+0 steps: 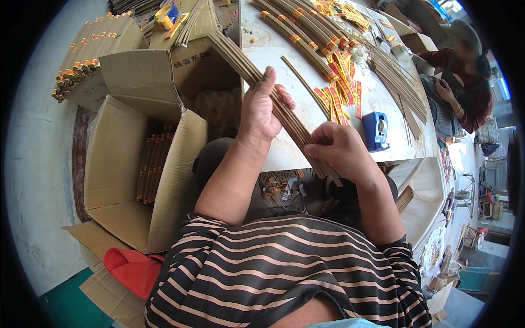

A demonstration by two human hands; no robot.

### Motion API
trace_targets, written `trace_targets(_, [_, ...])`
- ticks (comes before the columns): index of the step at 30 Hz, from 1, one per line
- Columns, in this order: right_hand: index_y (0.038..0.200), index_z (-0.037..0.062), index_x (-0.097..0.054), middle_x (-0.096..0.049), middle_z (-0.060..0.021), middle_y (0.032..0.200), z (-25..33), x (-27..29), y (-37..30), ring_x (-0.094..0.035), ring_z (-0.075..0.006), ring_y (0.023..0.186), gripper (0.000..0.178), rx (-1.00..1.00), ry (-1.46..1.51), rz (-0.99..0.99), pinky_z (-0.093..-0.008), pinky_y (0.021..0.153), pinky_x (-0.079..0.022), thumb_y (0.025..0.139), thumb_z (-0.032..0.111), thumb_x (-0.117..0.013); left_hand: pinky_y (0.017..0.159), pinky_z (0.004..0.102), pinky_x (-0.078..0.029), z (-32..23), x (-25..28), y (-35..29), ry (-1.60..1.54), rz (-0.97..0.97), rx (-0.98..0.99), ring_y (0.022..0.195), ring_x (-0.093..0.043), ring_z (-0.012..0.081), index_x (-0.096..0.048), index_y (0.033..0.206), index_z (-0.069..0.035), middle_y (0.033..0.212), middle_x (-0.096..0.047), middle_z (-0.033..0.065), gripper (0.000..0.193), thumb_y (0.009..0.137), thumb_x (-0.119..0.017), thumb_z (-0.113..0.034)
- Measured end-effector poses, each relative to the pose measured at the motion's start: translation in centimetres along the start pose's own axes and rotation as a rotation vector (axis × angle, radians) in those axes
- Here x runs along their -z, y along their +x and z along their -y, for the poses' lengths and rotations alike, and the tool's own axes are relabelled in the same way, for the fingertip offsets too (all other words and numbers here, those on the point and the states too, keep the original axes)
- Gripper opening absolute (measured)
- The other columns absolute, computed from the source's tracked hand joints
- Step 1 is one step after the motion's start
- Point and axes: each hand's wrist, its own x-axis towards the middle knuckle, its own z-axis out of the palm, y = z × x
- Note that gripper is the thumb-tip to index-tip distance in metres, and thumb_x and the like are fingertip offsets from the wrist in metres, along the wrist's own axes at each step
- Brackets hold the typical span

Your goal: The person gathers thin wooden sticks, aligns them into bundles, and secures each bundle with a red and yellow paper band. The person places completed bundles into a cardboard box and repeats the process.

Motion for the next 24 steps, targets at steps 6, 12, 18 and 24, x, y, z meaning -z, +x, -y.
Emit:
trace_targets(6, [0.077, -0.0017, -0.059, -0.054, 0.0008, 0.064, -2.4, 3.2, -3.4, -0.048, -0.0055, 0.061, 0.013, -0.07, -0.118, 0.1, -0.0218, 0.054, -0.04, 0.071, 0.005, -0.068, 0.057, 0.0278, -0.044, -1.4, 0.9, 0.6, -0.067, -0.047, -0.023, 0.055, -0.051, 0.0133, -0.046, 0.064, -0.015, 0.061, -0.051, 0.001, 0.033, 0.077, -0.07, -0.035])
trace_targets(12, [0.078, -0.0015, -0.059, -0.055, 0.0008, 0.066, -6.1, 7.2, -8.7, -0.05, -0.0063, 0.062, 0.016, -0.219, 0.077, 0.087, -0.0224, 0.055, -0.042, 0.072, 0.008, -0.069, 0.054, 0.0265, -0.045, -2.6, 1.8, 1.5, -0.124, -0.08, -0.092, 0.052, -0.049, 0.0133, -0.046, 0.064, -0.011, 0.059, -0.051, 0.0023, 0.033, 0.082, -0.065, -0.031])
trace_targets(18, [0.082, 0.0, -0.058, -0.052, 0.0022, 0.065, -9.0, 8.3, -8.4, -0.045, -0.0042, 0.057, 0.015, -0.211, 0.295, -0.294, -0.0183, 0.05, -0.034, 0.074, 0.008, -0.067, 0.045, 0.0244, -0.038, -2.2, 1.5, 1.5, -0.121, -0.017, -0.006, 0.045, -0.043, 0.0108, -0.045, 0.063, -0.012, 0.053, -0.045, -0.0001, 0.029, 0.085, -0.061, -0.02])
trace_targets(24, [0.082, -0.0041, -0.059, -0.057, -0.0084, 0.069, -9.8, 5.4, -3.3, -0.054, -0.0146, 0.065, 0.023, -0.135, -0.104, -0.189, -0.0296, 0.061, -0.045, 0.073, 0.015, -0.067, 0.042, 0.0231, -0.034, -1.8, 1.3, 1.4, -0.061, 0.04, 0.054, 0.043, -0.04, 0.009, -0.042, 0.055, -0.012, 0.049, -0.041, -0.0017, 0.036, 0.087, -0.057, -0.022])
